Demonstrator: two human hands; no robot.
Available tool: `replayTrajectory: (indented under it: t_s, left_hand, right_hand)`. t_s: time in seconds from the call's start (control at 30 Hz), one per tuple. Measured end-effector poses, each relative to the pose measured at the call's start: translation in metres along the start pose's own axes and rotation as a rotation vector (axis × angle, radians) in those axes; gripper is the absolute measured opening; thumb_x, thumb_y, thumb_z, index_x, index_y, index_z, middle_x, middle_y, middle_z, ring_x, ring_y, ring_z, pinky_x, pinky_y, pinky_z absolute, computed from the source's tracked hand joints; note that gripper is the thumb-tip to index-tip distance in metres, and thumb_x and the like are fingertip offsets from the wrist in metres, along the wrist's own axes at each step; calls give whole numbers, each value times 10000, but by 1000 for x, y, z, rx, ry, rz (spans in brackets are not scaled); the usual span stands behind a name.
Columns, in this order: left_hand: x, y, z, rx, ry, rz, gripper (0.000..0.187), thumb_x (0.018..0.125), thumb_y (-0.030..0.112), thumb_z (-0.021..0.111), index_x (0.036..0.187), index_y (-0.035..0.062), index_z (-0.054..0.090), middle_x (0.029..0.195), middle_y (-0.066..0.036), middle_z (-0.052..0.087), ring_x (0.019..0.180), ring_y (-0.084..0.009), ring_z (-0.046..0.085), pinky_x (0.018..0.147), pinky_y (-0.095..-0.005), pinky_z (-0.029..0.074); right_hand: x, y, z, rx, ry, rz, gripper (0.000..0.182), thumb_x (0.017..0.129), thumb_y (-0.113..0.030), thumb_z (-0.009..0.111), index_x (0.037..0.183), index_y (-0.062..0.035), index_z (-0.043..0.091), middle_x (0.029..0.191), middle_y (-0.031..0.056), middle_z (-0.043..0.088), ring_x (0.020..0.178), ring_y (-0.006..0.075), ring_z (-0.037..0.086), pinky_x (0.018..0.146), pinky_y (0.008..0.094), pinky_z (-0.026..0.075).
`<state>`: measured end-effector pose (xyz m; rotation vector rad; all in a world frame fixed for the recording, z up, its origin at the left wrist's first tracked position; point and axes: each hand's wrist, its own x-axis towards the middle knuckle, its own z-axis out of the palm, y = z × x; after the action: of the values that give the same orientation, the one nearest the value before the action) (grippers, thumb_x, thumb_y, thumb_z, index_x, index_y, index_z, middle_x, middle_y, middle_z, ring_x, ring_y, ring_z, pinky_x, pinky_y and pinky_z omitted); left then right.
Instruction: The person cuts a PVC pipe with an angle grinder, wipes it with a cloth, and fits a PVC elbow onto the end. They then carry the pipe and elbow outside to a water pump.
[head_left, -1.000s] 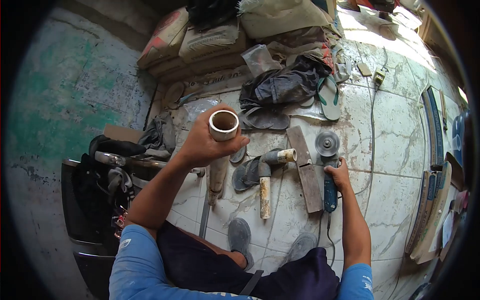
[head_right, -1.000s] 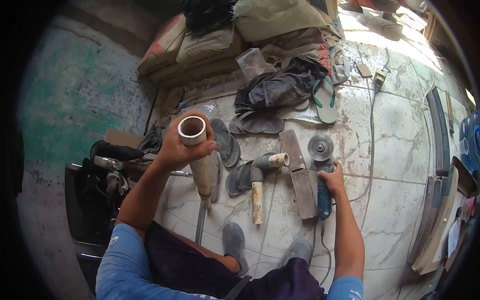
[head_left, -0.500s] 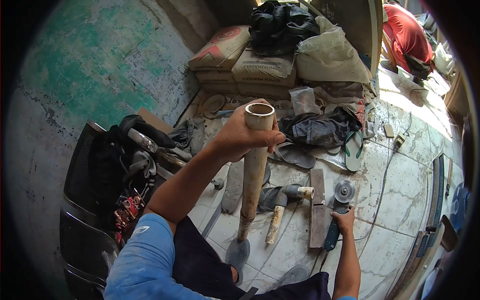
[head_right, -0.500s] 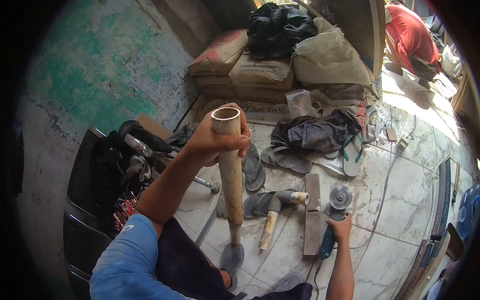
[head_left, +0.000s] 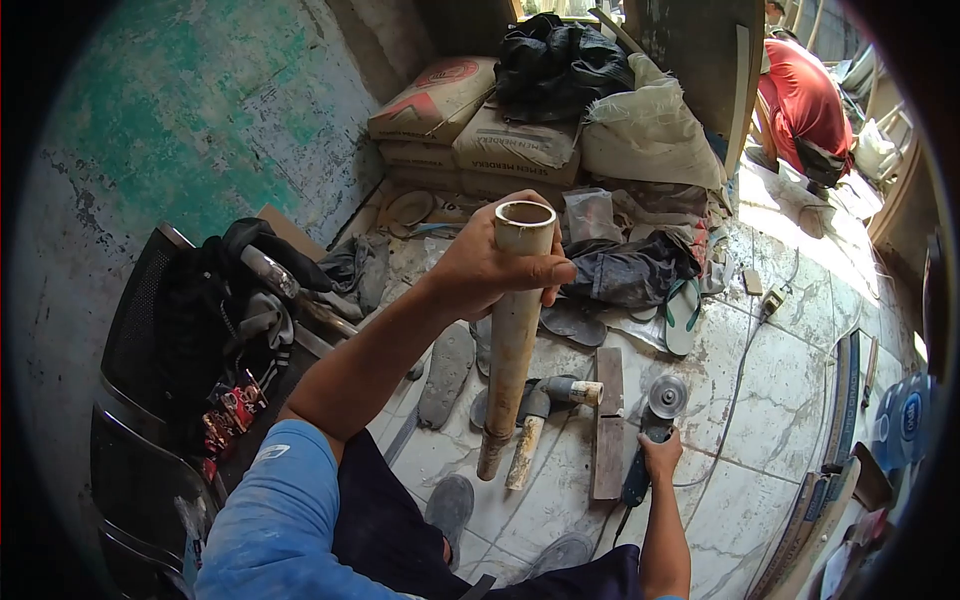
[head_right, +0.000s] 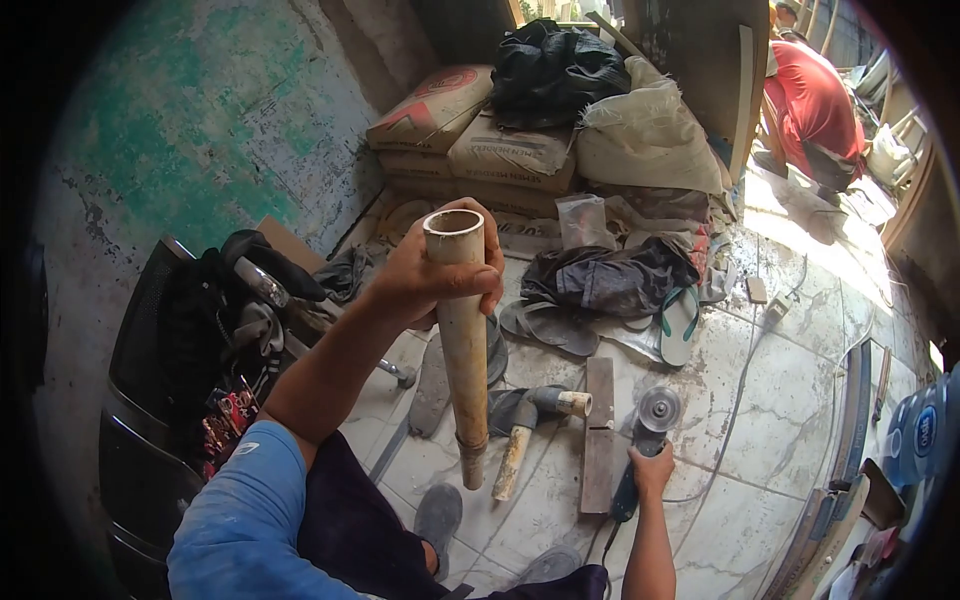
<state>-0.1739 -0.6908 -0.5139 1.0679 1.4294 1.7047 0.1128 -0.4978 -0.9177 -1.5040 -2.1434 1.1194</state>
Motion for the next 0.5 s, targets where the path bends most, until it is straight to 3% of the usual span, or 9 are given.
replayTrajectory:
  t_s: [0.1, 0.13, 0.2, 0.27, 0.33, 0.4, 0.47, 0.5]
  left_hand:
    - [-1, 4, 0, -109, -97, 98, 438, 736, 182, 835, 997, 68, 501, 759, -75, 604, 626, -163, 644, 556, -297, 542]
    - [-1, 6, 0, -146, -146, 164, 478, 752, 221, 824, 1062, 75, 490, 781, -82, 605, 629, -172, 649, 555, -301, 546]
    - [3, 10, 1, -186, -200, 249, 522, 768, 260, 813, 1127, 82, 479, 804, -90, 605, 633, -181, 653, 554, -305, 551]
    - [9, 11, 9, -258, -188, 361, 598, 802, 399, 761, 1216, 100, 452, 832, -103, 603, 619, -193, 654, 549, -319, 558]
    - [18, 13, 22, -253, -190, 403, 587, 827, 443, 715, 1227, 100, 456, 828, -106, 602, 614, -194, 653, 539, -323, 557]
    - [28, 13, 36, -262, -196, 442, 584, 853, 486, 668, 1238, 100, 460, 824, -108, 600, 610, -196, 652, 529, -327, 556]
    - [40, 15, 50, -332, -87, 455, 526, 904, 492, 590, 1228, 95, 472, 810, -108, 597, 609, -192, 650, 523, -326, 555]
    - [45, 14, 54, -406, -50, 465, 462, 957, 440, 527, 1255, 90, 477, 802, -104, 599, 623, -180, 656, 522, -318, 556]
  right_hand:
    - [-16, -4, -1, -78, 126, -75, 977, 637, -380, 855, 1376, 34, 369, 1293, 255, 513, 1193, 412, 499, 1019, 423, 389]
    - [-20, -12, -5, -80, 135, -83, 977, 637, -380, 855, 1376, 34, 369, 1293, 255, 513, 1193, 412, 499, 1019, 423, 389]
    - [-42, -57, -27, -82, 446, -344, 954, 664, -372, 844, 1385, 14, 353, 1323, 235, 465, 1178, 414, 484, 1046, 452, 363]
    - [-68, -115, -54, 304, 153, -479, 961, 677, -384, 844, 1395, 7, 338, 1311, 195, 467, 1156, 365, 505, 1027, 452, 377]
    - [-91, -177, -80, 401, -154, -733, 971, 673, -377, 851, 1403, -4, 330, 1293, 178, 487, 1158, 322, 515, 1006, 427, 396]
    - [-112, -239, -98, 565, -402, -777, 936, 687, -389, 848, 1390, -13, 357, 1267, 173, 506, 1151, 311, 522, 992, 407, 404]
    - [-129, -277, -103, 599, -525, -697, 755, 740, -349, 821, 1299, -13, 441, 1128, 149, 586, 1036, 256, 580, 909, 363, 450]
    - [-128, -283, -103, 578, -500, -691, 755, 740, -349, 821, 1299, -13, 441, 1128, 149, 586, 1036, 256, 580, 909, 363, 450]
